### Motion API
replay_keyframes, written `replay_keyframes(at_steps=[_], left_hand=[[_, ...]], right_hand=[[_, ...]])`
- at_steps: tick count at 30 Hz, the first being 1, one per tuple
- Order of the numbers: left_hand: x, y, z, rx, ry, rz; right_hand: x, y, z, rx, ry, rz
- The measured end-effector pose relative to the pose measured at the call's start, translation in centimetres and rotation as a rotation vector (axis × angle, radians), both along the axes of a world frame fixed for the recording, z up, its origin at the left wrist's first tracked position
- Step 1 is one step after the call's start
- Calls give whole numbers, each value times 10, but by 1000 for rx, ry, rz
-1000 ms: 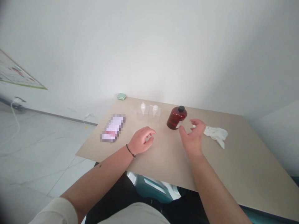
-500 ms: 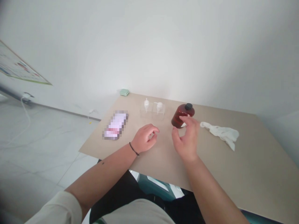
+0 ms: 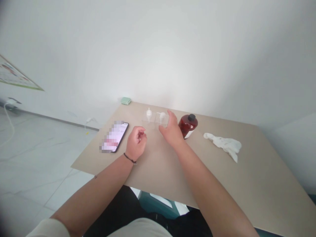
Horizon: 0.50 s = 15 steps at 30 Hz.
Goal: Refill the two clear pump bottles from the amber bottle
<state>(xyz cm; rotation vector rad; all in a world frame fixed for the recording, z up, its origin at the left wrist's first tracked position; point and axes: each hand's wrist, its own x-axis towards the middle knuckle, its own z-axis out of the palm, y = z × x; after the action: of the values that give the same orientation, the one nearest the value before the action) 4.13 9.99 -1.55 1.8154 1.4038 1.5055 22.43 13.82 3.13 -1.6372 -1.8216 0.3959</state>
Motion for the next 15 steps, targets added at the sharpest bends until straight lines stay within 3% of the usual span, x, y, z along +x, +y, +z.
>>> replay_keyframes(at_steps=[3,8,15], left_hand=[[-1,3,-2,-20,-22,12],[1,3,-4,-26,-21,-6],[2,3,-2,-33,15,-41]], right_hand=[[-6,13,-3,-87,39,-2],[-6,20,-6,-107,16,-28],[-13,18,8,-141,-133,-76]])
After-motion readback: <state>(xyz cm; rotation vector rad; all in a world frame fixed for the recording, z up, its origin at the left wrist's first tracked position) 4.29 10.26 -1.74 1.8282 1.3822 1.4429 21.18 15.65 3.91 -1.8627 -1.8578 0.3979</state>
